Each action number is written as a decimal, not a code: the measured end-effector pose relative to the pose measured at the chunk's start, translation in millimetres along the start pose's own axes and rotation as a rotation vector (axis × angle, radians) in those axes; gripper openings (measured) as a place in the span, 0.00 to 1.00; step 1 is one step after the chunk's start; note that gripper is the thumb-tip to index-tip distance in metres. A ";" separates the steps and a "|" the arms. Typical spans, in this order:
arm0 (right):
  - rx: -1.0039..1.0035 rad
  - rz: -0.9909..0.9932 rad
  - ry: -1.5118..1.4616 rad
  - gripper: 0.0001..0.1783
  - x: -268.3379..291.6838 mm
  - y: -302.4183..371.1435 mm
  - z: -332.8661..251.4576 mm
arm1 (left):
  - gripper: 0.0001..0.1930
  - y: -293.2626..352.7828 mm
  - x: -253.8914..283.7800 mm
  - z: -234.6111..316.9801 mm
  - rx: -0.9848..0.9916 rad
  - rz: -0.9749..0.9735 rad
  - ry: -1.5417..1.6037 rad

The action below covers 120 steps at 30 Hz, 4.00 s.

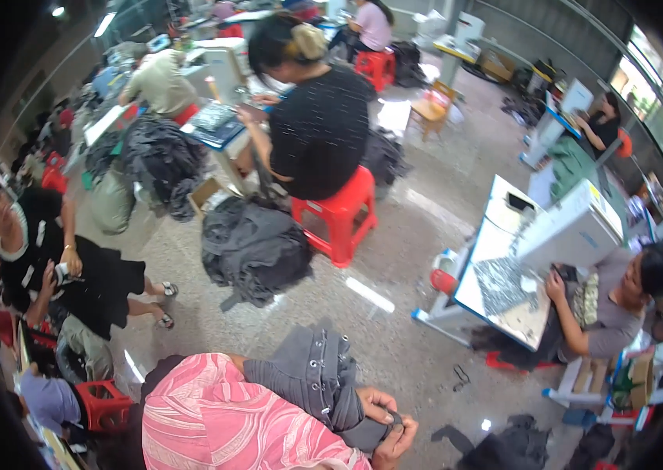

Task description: Inspecting and sorting grey ribbed garments with metal eyelets in a textile factory setting.

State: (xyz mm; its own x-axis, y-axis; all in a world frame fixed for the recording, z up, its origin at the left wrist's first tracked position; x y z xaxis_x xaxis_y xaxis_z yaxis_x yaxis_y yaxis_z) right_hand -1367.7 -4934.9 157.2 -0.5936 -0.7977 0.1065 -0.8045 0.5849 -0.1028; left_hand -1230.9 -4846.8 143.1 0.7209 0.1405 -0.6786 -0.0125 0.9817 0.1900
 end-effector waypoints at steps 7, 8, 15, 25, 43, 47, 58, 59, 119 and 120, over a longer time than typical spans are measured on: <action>-0.037 0.037 -0.097 0.17 61.5 -19.2 -2.5 | 0.08 -69.7 -28.0 10.2 -0.017 -0.037 -0.029; -0.047 0.030 -0.053 0.19 71.5 -22.4 1.5 | 0.08 -78.7 -26.9 3.3 -0.056 -0.028 -0.067; -0.097 -0.021 -0.215 0.19 167.3 -43.3 25.7 | 0.10 -149.0 -84.5 2.5 -0.063 0.079 -0.121; -0.079 -0.389 -0.072 0.22 321.1 -88.9 -1.6 | 0.08 -225.5 -144.2 -25.8 -0.002 0.292 -0.058; -0.253 -0.319 -0.097 0.12 389.6 -139.0 20.5 | 0.09 -305.6 -139.4 -19.1 0.056 0.274 0.006; -0.242 -0.270 -0.042 0.13 393.4 -168.9 22.2 | 0.11 -312.8 -132.5 -0.9 0.149 0.368 -0.030; -0.218 -0.317 0.049 0.12 412.7 -218.3 26.3 | 0.13 -370.4 -133.9 9.9 -0.048 0.468 -0.074; -0.221 -0.336 0.025 0.12 416.9 -223.1 29.5 | 0.11 -375.1 -130.4 8.1 0.007 0.468 -0.048; -0.356 -0.164 -0.317 0.10 443.9 -312.7 94.2 | 0.15 -423.9 -138.8 -32.6 0.137 0.208 0.319; -0.323 -0.376 -0.251 0.08 426.4 -303.4 61.2 | 0.15 -426.0 -134.2 -34.0 0.222 0.090 0.348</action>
State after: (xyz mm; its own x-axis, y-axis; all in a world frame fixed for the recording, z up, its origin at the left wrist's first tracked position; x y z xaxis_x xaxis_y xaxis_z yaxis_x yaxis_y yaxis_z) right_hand -1375.5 -5461.5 173.3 -0.2733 -0.9477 -0.1652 -0.9486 0.2370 0.2096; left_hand -1345.9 -5279.6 129.1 0.4459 0.2972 -0.8443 0.1118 0.9174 0.3820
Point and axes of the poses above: each hand's wrist, its own y-axis away from the middle knuckle, its own x-axis out of the back of the hand, z = x × y, the point moved 1 cm from there along -y, towards the middle knuckle, and after that the axes turned 3 degrees about -z, right-handed, at the moved point
